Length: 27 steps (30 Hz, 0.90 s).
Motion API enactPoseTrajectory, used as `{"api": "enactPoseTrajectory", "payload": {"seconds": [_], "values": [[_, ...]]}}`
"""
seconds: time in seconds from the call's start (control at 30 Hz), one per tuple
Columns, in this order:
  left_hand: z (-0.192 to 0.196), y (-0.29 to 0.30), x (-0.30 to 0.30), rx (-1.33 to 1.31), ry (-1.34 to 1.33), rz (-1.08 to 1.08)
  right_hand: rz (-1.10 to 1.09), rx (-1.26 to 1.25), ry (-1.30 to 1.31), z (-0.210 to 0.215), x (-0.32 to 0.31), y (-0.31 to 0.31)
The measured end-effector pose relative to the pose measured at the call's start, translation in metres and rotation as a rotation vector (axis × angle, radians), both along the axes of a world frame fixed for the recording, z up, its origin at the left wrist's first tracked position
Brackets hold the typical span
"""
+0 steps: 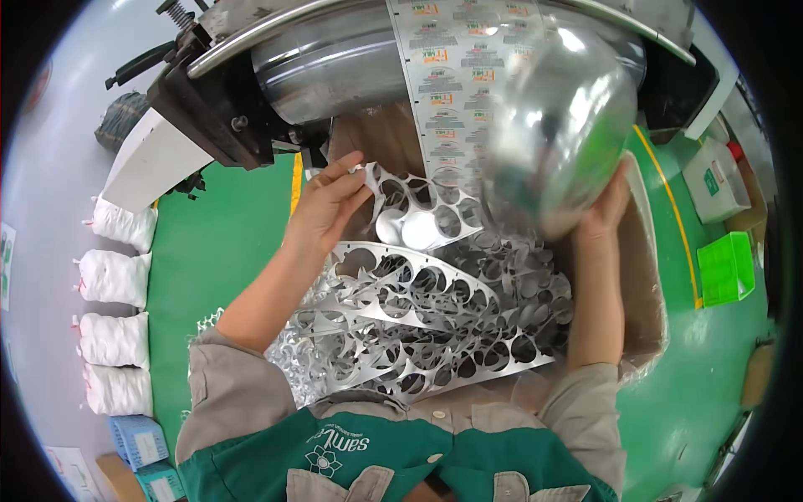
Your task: The person repeatedly removes small circular metal parts from a continuous plastic web and places them into a cardboard box. The person uses both hands to tear the plastic web and separate the metal pieces, continuing this process throughout the clip.
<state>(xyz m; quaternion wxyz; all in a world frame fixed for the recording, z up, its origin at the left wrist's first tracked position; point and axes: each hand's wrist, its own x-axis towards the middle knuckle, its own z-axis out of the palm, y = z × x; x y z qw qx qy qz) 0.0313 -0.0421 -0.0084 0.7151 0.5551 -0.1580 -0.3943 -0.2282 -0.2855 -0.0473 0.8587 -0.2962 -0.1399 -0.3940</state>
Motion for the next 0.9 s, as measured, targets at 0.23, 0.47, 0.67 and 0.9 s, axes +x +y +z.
{"api": "enactPoseTrajectory", "payload": {"seconds": [0.23, 0.47, 0.67, 0.9], "values": [[-0.008, -0.018, -0.003, -0.318, 0.144, 0.031, 0.004, -1.524, 1.896, -0.18, 0.025, 0.044], [-0.025, -0.015, 0.024, -0.278, 0.203, 0.152, 0.379, -1.493, 1.426, -0.047, 0.028, 0.009], [-0.006, -0.014, 0.011, -0.47, 0.301, 0.094, 0.131, 0.171, 0.513, -0.077, 0.008, 0.008], [0.062, -0.011, -0.04, -0.578, 0.181, -0.194, 0.028, -1.438, 1.903, -0.312, 0.035, 0.034]]}}
